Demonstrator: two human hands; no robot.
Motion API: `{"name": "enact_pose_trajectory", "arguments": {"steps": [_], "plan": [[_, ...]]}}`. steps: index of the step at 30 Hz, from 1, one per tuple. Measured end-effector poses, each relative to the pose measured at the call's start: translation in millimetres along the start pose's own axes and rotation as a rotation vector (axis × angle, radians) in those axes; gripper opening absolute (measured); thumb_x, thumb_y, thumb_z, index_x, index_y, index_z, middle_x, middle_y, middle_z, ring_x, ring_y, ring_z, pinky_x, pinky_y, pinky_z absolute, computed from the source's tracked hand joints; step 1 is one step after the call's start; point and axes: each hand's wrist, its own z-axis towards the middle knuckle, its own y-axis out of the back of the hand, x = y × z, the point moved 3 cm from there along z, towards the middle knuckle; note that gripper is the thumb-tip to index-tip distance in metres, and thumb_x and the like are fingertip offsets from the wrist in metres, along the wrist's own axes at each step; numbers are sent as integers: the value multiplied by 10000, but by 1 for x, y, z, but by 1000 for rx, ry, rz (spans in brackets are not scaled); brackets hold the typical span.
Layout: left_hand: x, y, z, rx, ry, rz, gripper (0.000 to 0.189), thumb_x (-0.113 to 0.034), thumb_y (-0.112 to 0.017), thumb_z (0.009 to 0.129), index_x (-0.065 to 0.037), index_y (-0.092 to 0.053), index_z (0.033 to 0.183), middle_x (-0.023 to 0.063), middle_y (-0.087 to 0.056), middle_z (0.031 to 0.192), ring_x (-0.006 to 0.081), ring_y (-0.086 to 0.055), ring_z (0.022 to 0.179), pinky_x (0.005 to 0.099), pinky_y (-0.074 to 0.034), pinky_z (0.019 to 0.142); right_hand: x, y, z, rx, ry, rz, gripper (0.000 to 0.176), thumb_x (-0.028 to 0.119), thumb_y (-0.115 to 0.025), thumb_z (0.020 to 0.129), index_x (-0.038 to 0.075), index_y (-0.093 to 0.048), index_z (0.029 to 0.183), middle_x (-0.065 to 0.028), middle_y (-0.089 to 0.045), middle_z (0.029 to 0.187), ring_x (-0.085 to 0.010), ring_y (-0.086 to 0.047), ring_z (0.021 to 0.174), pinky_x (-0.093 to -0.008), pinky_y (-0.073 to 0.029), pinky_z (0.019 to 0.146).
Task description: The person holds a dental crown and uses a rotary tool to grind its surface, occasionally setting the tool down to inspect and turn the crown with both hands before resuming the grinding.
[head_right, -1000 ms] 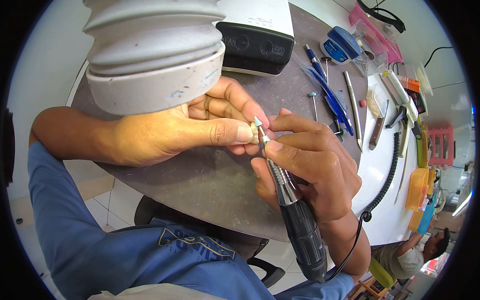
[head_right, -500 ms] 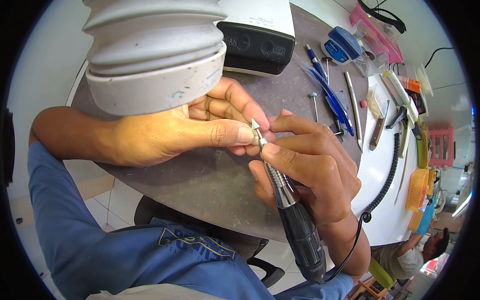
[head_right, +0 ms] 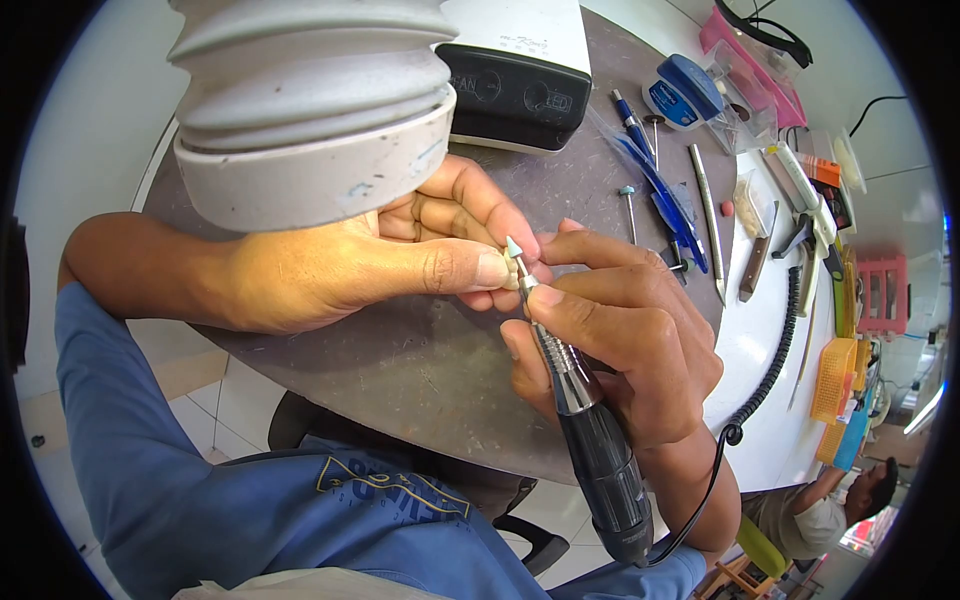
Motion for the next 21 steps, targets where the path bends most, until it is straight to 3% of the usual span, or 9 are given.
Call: {"name": "enact_pose_trajectory", "arguments": {"steps": [9, 11, 14, 15, 17, 21], "plan": [[0, 1, 1, -14, -7, 23, 237, -90, -572, 952, 32, -540, 1153, 99, -644, 1053, 114, -598, 948, 256, -494, 889, -1, 3, -3, -16, -3, 16, 316, 1, -769, 728, -3, -567, 970, -170, -657, 811, -317, -697, 848, -461, -576, 808], [-2, 0, 0, -14, -8, 27, 235, -90, -571, 952, 31, -542, 1152, 101, -645, 1060, 116, -600, 952, 256, -495, 892, -1, 4, -7, 60, -80, 72, 284, 25, -666, 842, 16, -479, 1056, -144, -621, 910, -338, -631, 996, -535, -462, 958], [-3, 0, 0, -26, -10, 1, 227, -87, -569, 952, 28, -548, 1147, 104, -644, 1071, 115, -602, 957, 256, -497, 893, -3, 5, -9, 48, -91, 82, 279, 42, -661, 854, 16, -476, 1061, -141, -615, 913, -333, -625, 1009, -545, -452, 969], [-3, 1, 0, -29, -16, 9, 226, -91, -571, 951, 25, -553, 1144, 101, -643, 1065, 112, -603, 959, 255, -497, 894, -5, 4, -7, 48, -92, 80, 279, 42, -661, 854, 16, -476, 1061, -141, -615, 913, -333, -625, 1009, -545, -452, 969], [-3, 2, 1, -30, -20, 19, 225, -95, -574, 950, 23, -558, 1141, 99, -642, 1060, 110, -603, 961, 254, -498, 896, -6, 5, -3, -46, -11, 58, 329, -16, -758, 729, -11, -540, 975, -180, -652, 811, -340, -692, 864, -482, -554, 836], [-1, 5, 1, -37, -18, 72, 245, -123, -591, 944, 22, -566, 1140, 87, -631, 1053, 106, -606, 970, 248, -495, 900, -8, 8, -5, -56, -24, 79, 330, -34, -749, 723, -16, -538, 975, -176, -647, 804, -345, -687, 875, -481, -546, 841]]}}
